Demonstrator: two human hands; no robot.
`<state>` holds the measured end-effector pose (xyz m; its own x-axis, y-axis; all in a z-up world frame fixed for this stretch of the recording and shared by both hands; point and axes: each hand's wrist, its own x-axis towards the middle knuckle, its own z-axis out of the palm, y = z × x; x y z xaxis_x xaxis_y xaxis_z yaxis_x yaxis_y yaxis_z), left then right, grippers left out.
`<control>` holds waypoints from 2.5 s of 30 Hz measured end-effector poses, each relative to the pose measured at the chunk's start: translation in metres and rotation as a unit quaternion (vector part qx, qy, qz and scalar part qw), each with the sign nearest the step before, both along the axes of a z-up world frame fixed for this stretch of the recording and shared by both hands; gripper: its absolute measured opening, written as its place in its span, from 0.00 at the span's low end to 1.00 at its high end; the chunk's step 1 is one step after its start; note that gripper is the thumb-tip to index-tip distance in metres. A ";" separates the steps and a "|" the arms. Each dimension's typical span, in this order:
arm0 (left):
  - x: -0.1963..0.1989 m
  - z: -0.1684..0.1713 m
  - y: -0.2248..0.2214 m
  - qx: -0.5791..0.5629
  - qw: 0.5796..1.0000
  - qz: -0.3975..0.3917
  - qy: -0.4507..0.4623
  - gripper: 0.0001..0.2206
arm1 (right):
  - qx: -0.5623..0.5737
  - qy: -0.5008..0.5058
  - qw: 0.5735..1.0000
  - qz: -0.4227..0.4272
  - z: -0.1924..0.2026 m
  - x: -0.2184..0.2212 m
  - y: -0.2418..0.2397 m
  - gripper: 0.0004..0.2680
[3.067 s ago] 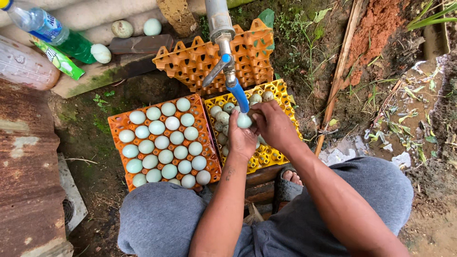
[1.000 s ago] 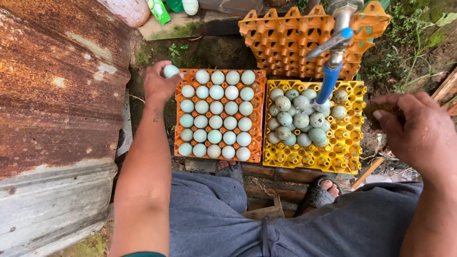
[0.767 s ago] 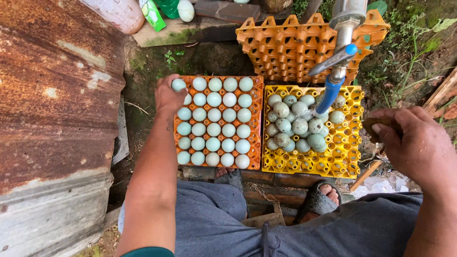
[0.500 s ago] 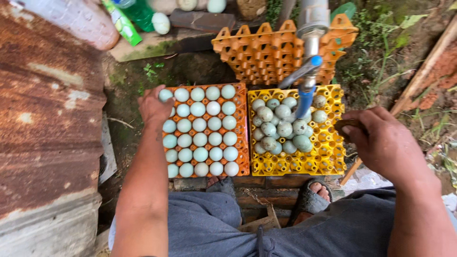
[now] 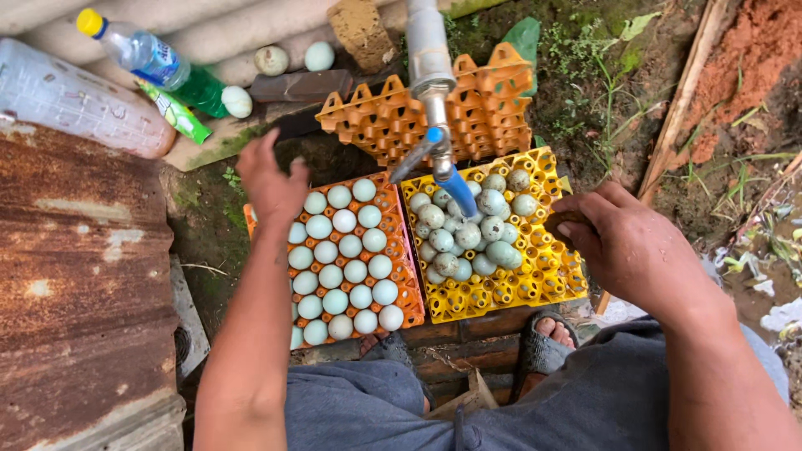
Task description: The person washes eggs under a running tap and places them into egg trays.
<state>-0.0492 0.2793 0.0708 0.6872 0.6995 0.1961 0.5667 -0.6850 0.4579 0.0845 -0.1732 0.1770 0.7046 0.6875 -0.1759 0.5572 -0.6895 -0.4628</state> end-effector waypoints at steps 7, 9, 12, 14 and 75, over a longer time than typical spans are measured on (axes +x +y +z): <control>0.094 0.028 -0.060 0.057 0.978 -0.179 0.091 0.37 | 0.005 0.045 0.999 -0.029 0.004 -0.001 -0.002 0.10; 0.107 0.013 -0.052 0.129 0.958 -0.207 0.150 0.37 | -0.006 0.036 0.999 -0.030 0.005 0.001 -0.007 0.10; 0.101 0.014 -0.043 0.229 0.927 -0.250 0.159 0.31 | 0.012 0.023 0.999 -0.030 0.005 0.003 -0.017 0.11; 0.095 0.011 -0.040 0.221 0.923 -0.270 0.165 0.23 | 0.009 0.025 0.999 -0.032 0.005 0.003 -0.020 0.11; -0.239 -0.004 -0.030 0.407 0.870 -0.276 0.009 0.10 | -0.115 0.250 0.961 0.020 -0.014 -0.074 0.070 0.22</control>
